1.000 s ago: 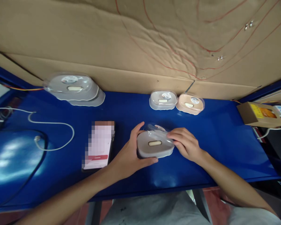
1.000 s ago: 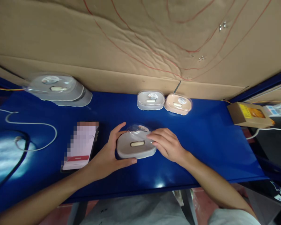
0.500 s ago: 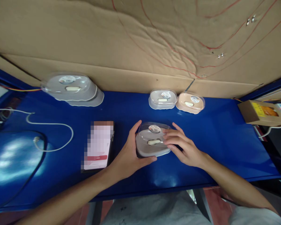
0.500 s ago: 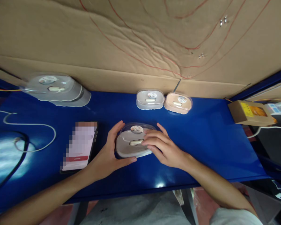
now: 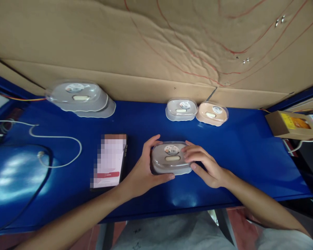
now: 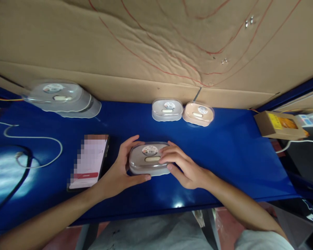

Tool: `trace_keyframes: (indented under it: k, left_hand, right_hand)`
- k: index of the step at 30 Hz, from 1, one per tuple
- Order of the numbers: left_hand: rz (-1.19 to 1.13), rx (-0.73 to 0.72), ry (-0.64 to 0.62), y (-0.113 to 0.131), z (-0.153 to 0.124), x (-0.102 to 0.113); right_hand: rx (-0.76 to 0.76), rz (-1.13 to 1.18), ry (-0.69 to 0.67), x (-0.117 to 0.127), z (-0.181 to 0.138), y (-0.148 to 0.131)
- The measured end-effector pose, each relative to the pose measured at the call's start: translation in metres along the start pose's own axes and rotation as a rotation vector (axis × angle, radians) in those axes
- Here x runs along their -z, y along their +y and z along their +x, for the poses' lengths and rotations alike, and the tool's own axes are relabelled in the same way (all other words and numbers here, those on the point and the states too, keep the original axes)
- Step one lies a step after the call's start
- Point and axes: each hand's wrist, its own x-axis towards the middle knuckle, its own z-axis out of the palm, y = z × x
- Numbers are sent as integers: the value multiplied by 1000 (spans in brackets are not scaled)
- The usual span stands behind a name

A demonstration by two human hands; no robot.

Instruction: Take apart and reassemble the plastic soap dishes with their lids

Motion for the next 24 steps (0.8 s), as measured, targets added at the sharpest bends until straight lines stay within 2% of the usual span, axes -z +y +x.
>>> trace_keyframes:
  k: [4,10,16,24]
  left_hand:
    - [-64,2,-17,5,0,-2]
    - [-101,64,-23,8,4,3]
    - [-75,61,-103,10,3,5]
    - [-82,88,-145,13,2,6]
  right_hand:
    - [35,-79,-36,-3,-1,1]
    - [67,-339,-63,-10,-2,10]
    - [107,-360,-53,-8,-2,12]
    - [85,-396,-63,-2,-2,9]
